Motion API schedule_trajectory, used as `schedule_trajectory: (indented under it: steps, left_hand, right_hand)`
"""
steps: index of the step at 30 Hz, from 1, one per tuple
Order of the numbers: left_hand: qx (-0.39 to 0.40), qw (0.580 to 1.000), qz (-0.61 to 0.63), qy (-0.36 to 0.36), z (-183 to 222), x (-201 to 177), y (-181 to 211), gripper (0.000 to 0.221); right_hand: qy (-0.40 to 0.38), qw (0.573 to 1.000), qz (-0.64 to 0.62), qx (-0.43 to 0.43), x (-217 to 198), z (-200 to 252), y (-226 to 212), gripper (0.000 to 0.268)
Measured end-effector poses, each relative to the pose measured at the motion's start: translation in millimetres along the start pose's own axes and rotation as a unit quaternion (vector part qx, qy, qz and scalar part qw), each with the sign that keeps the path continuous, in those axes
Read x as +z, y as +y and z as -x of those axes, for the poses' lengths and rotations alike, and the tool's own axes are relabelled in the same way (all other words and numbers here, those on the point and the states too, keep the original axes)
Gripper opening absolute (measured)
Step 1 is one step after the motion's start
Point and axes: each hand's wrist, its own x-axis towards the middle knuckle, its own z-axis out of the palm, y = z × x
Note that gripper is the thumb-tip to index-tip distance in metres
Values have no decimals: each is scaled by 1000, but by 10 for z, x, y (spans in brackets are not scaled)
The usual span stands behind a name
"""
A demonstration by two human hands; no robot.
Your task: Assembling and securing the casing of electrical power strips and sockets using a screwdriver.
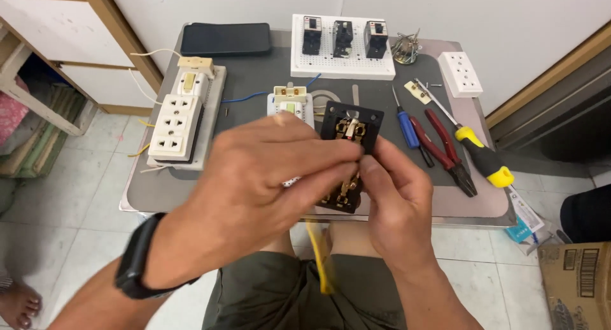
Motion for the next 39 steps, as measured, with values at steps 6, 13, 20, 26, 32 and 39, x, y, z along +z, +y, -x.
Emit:
schedule_trajectory:
  steps: [6,13,20,26,32,39]
  left_hand:
    - [4,999,14,-45,27,-113,124,23]
    - [58,991,-88,-88,-48,-46,67,27]
    - [-13,998,-6,-64,-20,-70,265,14]
    - [-197,974,108,40,379,121,393,21]
    - [-163,967,-32,191,494,340,603,23]
    - [-195,959,-81,187,487,352,708,16]
  right_hand:
    - [-12,995,-90,48,-93,-17,22,43]
    - [-46,995,-80,20,-24,51,-89,42]
    - [-60,996,-42,-58,-50,108,-112,32]
    - [-5,993,-23,-117,-16,256,-117,44]
    - [6,991,-20,-132,21,345,-143,47]
    - [22,986,44,-158,-7,435,-149,47]
